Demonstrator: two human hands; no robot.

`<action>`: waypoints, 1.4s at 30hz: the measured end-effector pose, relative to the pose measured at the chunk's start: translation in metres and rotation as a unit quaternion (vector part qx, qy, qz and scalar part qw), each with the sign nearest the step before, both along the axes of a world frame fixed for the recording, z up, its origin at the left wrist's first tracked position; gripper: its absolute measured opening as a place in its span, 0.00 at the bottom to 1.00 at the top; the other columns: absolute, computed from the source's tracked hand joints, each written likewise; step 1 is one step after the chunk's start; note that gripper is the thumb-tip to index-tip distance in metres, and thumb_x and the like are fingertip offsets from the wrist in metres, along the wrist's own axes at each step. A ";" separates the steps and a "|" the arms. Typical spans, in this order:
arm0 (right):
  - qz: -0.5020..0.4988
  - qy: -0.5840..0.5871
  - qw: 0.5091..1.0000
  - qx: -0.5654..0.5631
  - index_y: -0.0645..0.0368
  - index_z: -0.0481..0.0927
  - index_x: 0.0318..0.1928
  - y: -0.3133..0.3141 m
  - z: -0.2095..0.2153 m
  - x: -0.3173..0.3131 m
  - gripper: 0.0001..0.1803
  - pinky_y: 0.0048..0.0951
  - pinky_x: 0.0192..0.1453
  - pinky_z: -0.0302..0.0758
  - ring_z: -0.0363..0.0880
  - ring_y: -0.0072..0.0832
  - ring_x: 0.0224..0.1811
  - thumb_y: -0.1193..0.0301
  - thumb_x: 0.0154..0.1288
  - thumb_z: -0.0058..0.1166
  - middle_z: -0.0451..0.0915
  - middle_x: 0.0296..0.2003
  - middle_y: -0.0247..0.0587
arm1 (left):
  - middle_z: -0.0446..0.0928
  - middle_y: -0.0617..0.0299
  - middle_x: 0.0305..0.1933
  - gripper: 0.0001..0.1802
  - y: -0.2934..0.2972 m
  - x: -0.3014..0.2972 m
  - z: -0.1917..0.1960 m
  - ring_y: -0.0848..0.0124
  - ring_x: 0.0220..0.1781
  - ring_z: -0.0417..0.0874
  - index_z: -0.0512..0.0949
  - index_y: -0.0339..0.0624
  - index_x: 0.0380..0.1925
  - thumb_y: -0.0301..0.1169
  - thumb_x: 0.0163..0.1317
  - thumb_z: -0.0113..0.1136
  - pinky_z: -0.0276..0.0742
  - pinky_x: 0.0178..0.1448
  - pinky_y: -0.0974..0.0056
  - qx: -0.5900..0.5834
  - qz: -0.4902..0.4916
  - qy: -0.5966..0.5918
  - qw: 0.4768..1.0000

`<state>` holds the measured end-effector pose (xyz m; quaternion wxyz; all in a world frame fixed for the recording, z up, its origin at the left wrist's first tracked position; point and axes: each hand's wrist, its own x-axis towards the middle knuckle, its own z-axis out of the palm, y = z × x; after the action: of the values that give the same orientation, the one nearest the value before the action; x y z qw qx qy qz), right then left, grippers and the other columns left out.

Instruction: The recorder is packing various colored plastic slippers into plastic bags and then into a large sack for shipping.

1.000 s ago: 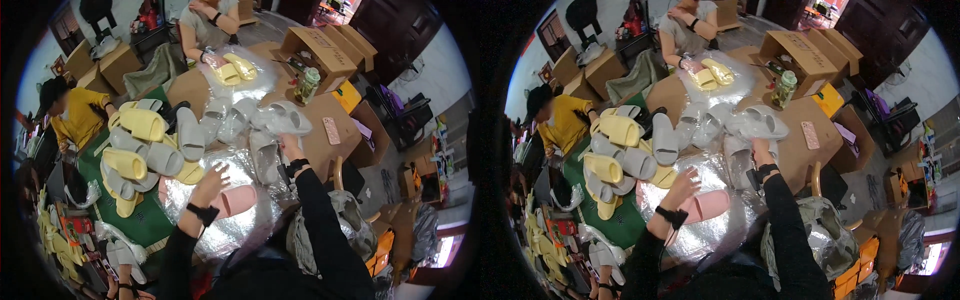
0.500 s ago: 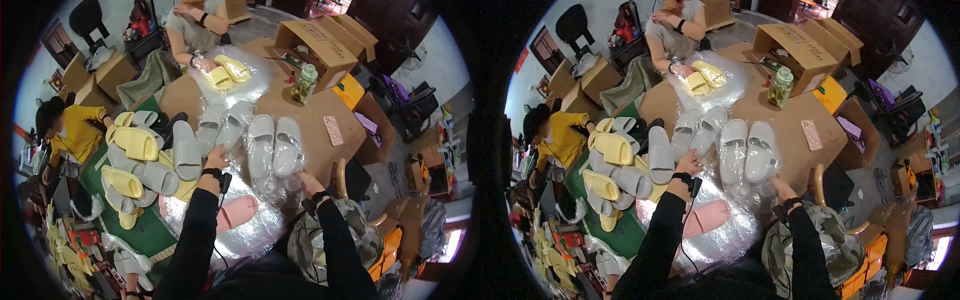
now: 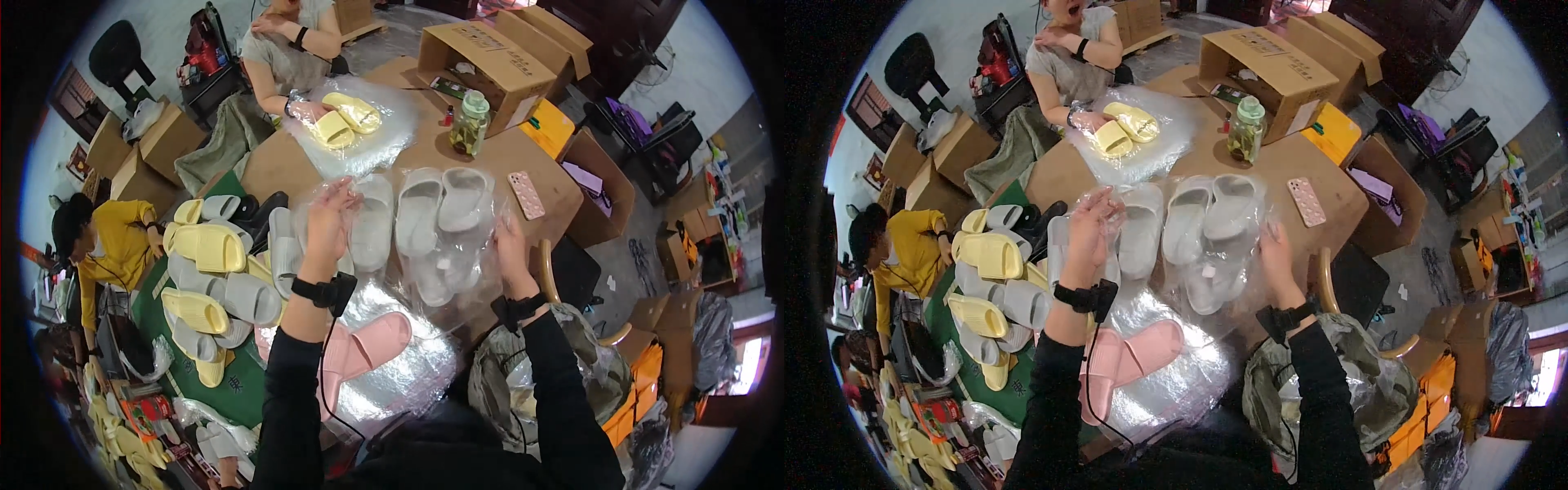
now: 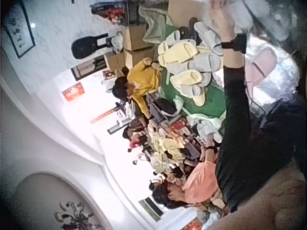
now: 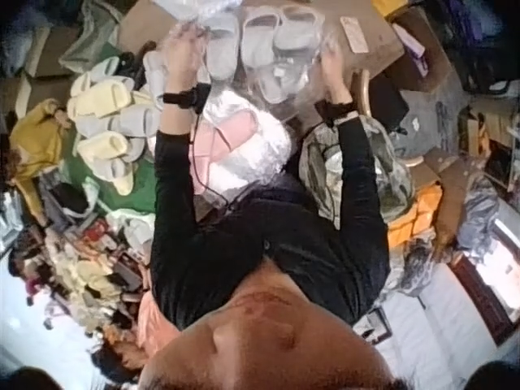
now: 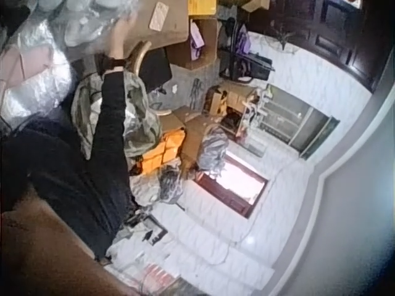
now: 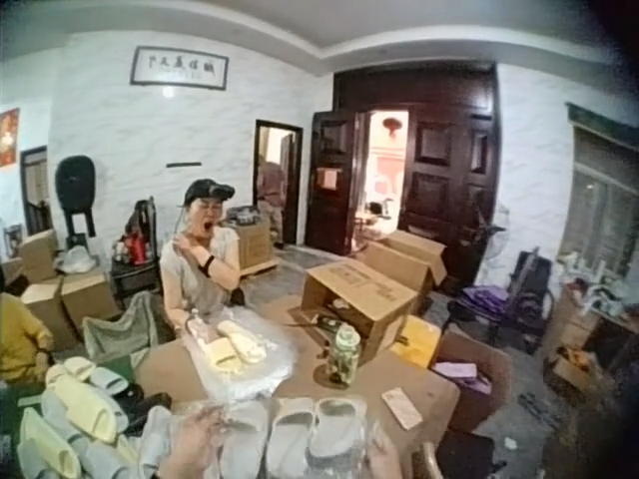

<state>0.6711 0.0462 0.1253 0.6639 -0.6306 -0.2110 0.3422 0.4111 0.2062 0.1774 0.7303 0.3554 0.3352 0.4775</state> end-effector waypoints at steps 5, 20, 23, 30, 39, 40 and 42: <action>0.134 -0.253 0.957 0.039 0.59 0.71 0.50 0.006 0.055 -0.040 0.20 0.30 0.40 0.70 0.75 0.33 0.33 0.79 0.55 0.38 0.77 0.39 0.43 | 0.76 0.60 0.36 0.16 -0.063 0.000 0.046 0.73 0.36 0.76 0.70 0.34 0.50 0.27 0.62 0.47 0.73 0.43 0.69 0.044 -0.080 0.135 0.987; 0.244 -0.457 0.828 0.213 0.64 0.64 0.37 -0.094 0.129 -0.193 0.23 0.43 0.39 0.65 0.67 0.51 0.34 0.66 0.45 0.61 0.67 0.34 0.50 | 0.76 0.61 0.41 0.18 -0.207 -0.073 0.104 0.76 0.40 0.75 0.73 0.33 0.48 0.34 0.64 0.51 0.69 0.46 0.72 0.059 -0.092 0.220 0.969; 0.184 -0.471 0.834 0.220 0.63 0.65 0.38 -0.103 0.110 -0.209 0.21 0.42 0.39 0.66 0.68 0.50 0.36 0.73 0.43 0.59 0.67 0.32 0.49 | 0.76 0.58 0.44 0.18 -0.220 -0.090 0.100 0.72 0.46 0.75 0.73 0.30 0.48 0.34 0.64 0.50 0.67 0.51 0.70 0.166 -0.166 0.247 0.940; -0.073 -0.601 0.739 0.296 0.62 0.69 0.33 -0.168 0.173 -0.168 0.14 0.40 0.32 0.68 0.70 0.47 0.29 0.80 0.40 0.53 0.69 0.26 0.49 | 0.71 0.53 0.54 0.19 -0.277 -0.060 0.153 0.67 0.54 0.72 0.71 0.29 0.50 0.33 0.66 0.43 0.63 0.59 0.63 0.385 -0.183 0.265 0.865; -0.467 -0.503 0.710 0.160 0.64 0.67 0.35 -0.341 0.182 -0.047 0.08 0.28 0.30 0.68 0.70 0.27 0.28 0.81 0.54 0.50 0.69 0.26 0.40 | 0.61 0.43 0.59 0.23 -0.337 0.000 0.099 0.52 0.54 0.70 0.67 0.32 0.52 0.26 0.54 0.53 0.66 0.57 0.57 0.821 -0.301 0.059 0.482; -0.480 -0.443 0.735 0.182 0.63 0.68 0.35 -0.343 0.168 -0.045 0.08 0.25 0.31 0.67 0.68 0.22 0.28 0.81 0.54 0.50 0.69 0.26 0.38 | 0.59 0.41 0.60 0.27 -0.308 -0.008 -0.023 0.50 0.58 0.65 0.64 0.28 0.53 0.29 0.54 0.57 0.60 0.62 0.54 0.654 -0.213 0.189 0.701; -0.493 -0.373 0.770 0.160 0.63 0.67 0.35 -0.373 0.130 -0.038 0.08 0.25 0.32 0.67 0.67 0.22 0.28 0.81 0.54 0.50 0.69 0.26 0.37 | 0.61 0.40 0.58 0.45 -0.309 0.051 -0.062 0.49 0.62 0.60 0.54 0.29 0.60 0.38 0.46 0.67 0.53 0.65 0.54 0.574 -0.131 0.363 0.722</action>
<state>0.6331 -0.3263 0.2550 0.7019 -0.6105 -0.1541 -0.3329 0.4619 -0.1028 0.1158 0.2645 0.8931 0.1866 0.3123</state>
